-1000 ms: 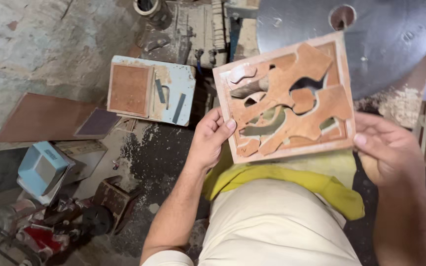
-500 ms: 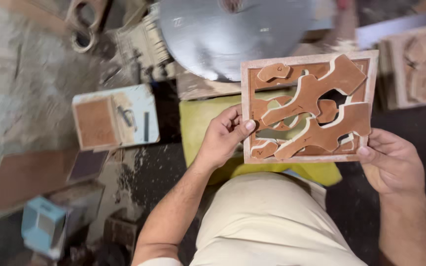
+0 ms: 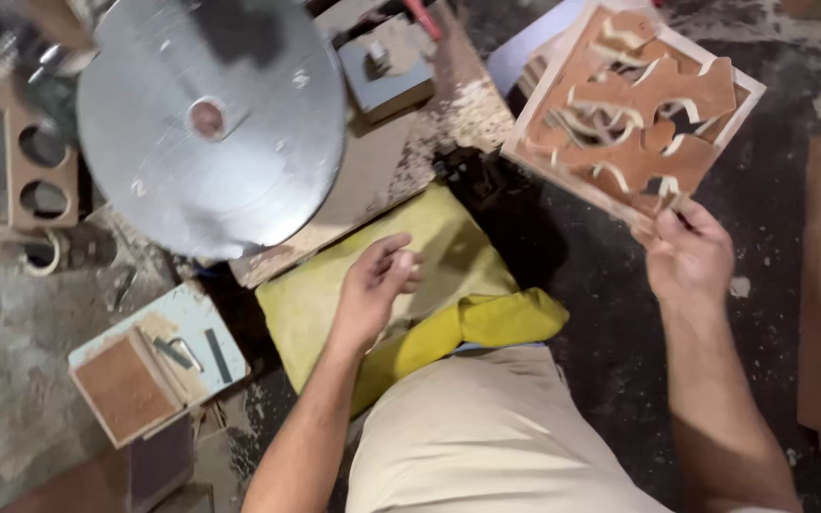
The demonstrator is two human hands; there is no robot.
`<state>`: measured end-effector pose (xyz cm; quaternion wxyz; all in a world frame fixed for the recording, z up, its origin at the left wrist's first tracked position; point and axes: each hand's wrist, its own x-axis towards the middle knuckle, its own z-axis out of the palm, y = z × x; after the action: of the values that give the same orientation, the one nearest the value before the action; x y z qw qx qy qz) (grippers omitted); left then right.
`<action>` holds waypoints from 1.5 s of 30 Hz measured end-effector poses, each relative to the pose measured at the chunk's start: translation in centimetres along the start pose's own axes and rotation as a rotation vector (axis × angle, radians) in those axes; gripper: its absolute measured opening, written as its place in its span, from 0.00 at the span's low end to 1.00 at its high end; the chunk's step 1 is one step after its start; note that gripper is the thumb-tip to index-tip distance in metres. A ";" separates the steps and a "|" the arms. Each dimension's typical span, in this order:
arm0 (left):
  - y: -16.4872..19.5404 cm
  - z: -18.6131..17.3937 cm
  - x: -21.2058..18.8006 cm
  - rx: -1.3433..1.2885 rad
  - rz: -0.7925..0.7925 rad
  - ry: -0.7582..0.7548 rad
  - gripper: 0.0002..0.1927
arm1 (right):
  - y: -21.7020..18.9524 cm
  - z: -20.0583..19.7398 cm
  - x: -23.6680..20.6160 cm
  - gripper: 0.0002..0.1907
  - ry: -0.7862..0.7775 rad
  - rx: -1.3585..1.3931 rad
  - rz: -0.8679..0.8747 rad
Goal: The person cuts decorative shapes out of plywood boards on a scroll saw, guiding each board along the drawn pattern lines. They remove the cut pieces from the board, brush sawdust off the surface, stack the finished boards aside, and place a new marked board on the saw to continue cutting.
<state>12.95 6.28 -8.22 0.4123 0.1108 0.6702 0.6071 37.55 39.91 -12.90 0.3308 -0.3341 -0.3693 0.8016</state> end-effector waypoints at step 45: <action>-4.9 -4.2 0.3 0.116 -0.179 0.265 0.22 | 5.9 3.8 15.7 0.13 0.498 -0.126 -0.028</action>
<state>11.61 2.26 -13.09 0.3658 -0.0066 0.7598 0.5375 24.17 47.76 -20.36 0.4012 -0.5358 -0.3303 0.6655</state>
